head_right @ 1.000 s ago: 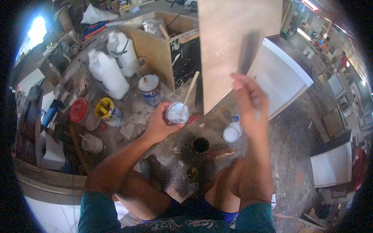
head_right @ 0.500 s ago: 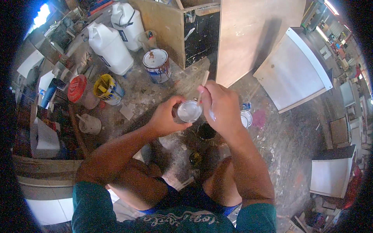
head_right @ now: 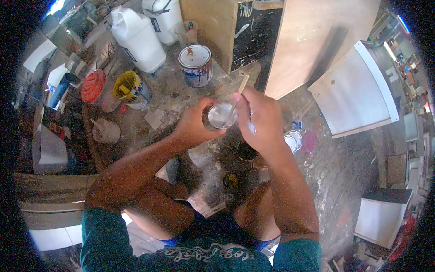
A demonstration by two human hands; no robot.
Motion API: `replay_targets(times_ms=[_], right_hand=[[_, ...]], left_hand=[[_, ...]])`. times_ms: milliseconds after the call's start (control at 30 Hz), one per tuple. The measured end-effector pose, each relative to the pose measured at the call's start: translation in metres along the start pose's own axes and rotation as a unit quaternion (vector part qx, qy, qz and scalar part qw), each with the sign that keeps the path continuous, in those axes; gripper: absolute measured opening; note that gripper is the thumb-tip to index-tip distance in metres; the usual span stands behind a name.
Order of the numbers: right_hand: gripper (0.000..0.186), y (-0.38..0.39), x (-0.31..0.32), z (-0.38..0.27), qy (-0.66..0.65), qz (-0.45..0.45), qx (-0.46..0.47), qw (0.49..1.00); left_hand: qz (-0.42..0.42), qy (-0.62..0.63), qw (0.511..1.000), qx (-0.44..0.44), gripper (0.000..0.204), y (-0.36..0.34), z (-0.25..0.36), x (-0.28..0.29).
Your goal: The person pours paint from a can into a container, stirs the mixture using a stick, and folds a strip of paper by hand.
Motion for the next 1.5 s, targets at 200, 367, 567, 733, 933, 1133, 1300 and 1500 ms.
replay_targets(times_ms=[200,367,567,733,933,1133,1300,1500], right_hand=[[0.013,-0.016,-0.024,-0.002,-0.114,-0.061,-0.019,0.991],[0.012,-0.029,-0.022,-0.010,-0.110,0.014,0.057,0.992],[0.012,-0.035,-0.030,0.001,-0.051,0.000,0.039,0.998],[0.015,-0.036,-0.040,0.011,-0.091,-0.080,-0.028,0.992],[0.012,-0.030,-0.052,0.013,-0.307,-0.073,-0.016,0.949],[0.013,-0.033,-0.045,0.009,-0.237,-0.029,0.063,0.969],[0.016,-0.033,-0.042,0.010,-0.117,-0.087,0.005,0.989],[0.015,-0.027,-0.044,0.014,-0.200,-0.086,-0.022,0.976]], left_hand=[[0.012,-0.001,0.999,0.039,0.074,-0.002,-0.014,0.014],[0.019,-0.023,0.999,0.032,0.076,-0.003,-0.024,0.020],[0.027,-0.044,0.999,0.013,0.074,-0.003,-0.033,0.026],[0.034,-0.024,0.998,0.045,0.074,-0.001,-0.042,0.034],[0.035,-0.051,0.997,0.053,0.072,-0.001,-0.044,0.034],[0.038,-0.042,0.998,0.009,0.069,0.000,-0.043,0.032],[0.038,-0.059,0.998,0.003,0.069,0.002,-0.041,0.029],[0.034,-0.045,0.998,0.004,0.068,0.001,-0.041,0.030]])
Point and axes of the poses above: each hand's wrist, its own y-axis away from the middle knuckle, its own x-axis out of the back of the hand, z = x × y, the point moved 8 cm from there along -y, towards the middle knuckle, and after that the axes turned 7 degrees about -z, right-handed, at the moved point
